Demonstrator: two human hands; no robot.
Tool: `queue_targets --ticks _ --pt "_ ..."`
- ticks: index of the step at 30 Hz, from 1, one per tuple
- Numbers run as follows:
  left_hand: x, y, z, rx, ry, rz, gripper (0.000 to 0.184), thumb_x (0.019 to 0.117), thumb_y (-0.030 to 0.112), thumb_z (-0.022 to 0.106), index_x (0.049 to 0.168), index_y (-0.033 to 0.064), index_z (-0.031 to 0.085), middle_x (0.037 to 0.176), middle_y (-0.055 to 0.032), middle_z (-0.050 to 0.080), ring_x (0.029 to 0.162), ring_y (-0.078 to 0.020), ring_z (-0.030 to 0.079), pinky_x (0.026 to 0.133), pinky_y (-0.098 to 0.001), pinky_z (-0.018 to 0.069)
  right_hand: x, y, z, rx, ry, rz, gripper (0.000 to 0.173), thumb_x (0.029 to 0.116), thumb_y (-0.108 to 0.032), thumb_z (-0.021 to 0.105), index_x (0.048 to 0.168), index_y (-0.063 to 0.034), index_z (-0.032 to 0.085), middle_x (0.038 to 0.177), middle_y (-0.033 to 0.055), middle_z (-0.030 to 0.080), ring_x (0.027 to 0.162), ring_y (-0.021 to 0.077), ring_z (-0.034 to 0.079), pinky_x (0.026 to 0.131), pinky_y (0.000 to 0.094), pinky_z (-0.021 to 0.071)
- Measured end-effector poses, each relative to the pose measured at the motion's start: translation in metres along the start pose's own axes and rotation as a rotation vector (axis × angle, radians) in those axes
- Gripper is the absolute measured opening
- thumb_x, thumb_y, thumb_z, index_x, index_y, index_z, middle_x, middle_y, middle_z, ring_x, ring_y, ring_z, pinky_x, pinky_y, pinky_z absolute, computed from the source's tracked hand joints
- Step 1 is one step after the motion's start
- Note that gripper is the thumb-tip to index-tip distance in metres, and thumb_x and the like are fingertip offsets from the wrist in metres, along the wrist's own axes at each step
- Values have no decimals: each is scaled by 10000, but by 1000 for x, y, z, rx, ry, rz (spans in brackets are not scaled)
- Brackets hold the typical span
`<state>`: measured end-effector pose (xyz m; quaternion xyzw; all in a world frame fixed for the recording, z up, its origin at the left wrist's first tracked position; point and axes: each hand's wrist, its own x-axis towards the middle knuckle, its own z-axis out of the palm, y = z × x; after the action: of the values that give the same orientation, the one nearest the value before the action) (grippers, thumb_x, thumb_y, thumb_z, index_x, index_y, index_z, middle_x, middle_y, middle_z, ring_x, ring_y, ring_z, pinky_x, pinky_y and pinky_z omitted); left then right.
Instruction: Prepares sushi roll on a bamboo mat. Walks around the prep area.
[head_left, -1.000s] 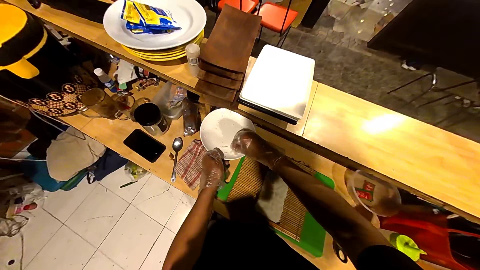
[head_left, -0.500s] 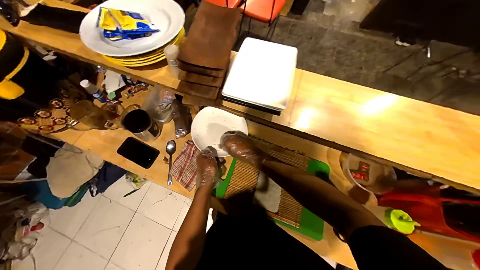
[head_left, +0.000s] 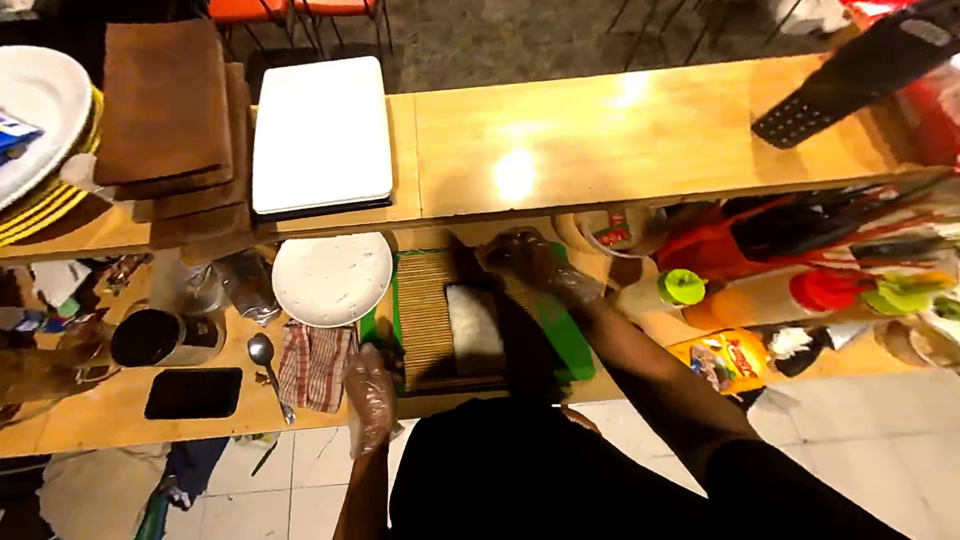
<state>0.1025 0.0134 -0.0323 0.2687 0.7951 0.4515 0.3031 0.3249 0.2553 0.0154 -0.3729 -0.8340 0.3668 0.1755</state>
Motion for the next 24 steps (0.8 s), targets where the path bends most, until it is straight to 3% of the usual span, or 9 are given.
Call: queue_targets --ticks 2,3,5,7,10,14,18,21,24 --pt "-7 -10 10 84 -93 168 432 1085 255 354 1000 1 692 825 -77 709 641 -165 664 599 -366 595 -17 13 13 -4 6 25 125 920 -124 726 1025 -80 776 1038 90 741 997 208 695 957 439 556" --pt "-6 -13 15 168 -113 263 418 1080 254 374 1013 2 701 862 -85 712 720 -170 682 682 -381 603 -22 13 21 -8 -5 68 117 922 -117 727 1022 -88 779 1041 88 743 1003 207 698 960 439 561" --pt "-5 -13 26 335 -100 416 385 1068 221 417 1036 -18 716 951 -140 726 885 -232 709 842 -437 589 -29 14 40 -33 -5 108 128 932 -99 707 1033 -82 784 1075 110 728 1045 235 681 978 445 546" --pt "-2 -11 38 413 -56 495 354 1053 195 460 1061 -37 728 1025 -194 730 986 -306 713 914 -477 570 -31 22 61 -120 19 40 142 943 -94 676 1038 -65 777 1096 136 724 1077 273 677 994 459 532" --pt "2 -17 52 451 21 588 339 1035 192 483 1073 -30 736 1080 -217 725 1045 -344 705 930 -487 563 -30 31 73 -211 5 -10 165 971 -120 631 1065 -75 760 1129 134 707 1116 285 660 1010 471 525" --pt "5 -33 56 409 29 643 342 1034 175 473 1143 -37 719 1192 -249 694 1166 -389 656 1023 -520 512 -26 20 43 -76 6 120 210 984 -114 642 1153 -83 761 1170 132 722 1138 269 667 1035 472 517" --pt "6 -38 59 380 82 645 323 1027 137 475 1130 -48 719 1171 -245 702 1160 -384 660 1034 -503 507 -30 13 41 -122 -18 186 190 923 -109 731 1103 -60 766 1150 157 713 1126 298 662 1018 489 518" --pt "8 -39 61 353 101 637 330 1033 133 466 1132 -56 717 1170 -245 704 1161 -378 661 1046 -496 501 -35 24 60 -169 19 131 144 919 -42 673 1032 -32 761 1105 170 711 1085 316 670 990 495 528" --pt "8 -41 61 350 113 659 328 1030 136 468 1117 -52 723 1151 -238 712 1149 -375 668 1034 -493 509 -34 20 52 -102 -15 213 160 938 -75 675 1074 -50 756 1110 153 718 1089 297 670 988 497 526"
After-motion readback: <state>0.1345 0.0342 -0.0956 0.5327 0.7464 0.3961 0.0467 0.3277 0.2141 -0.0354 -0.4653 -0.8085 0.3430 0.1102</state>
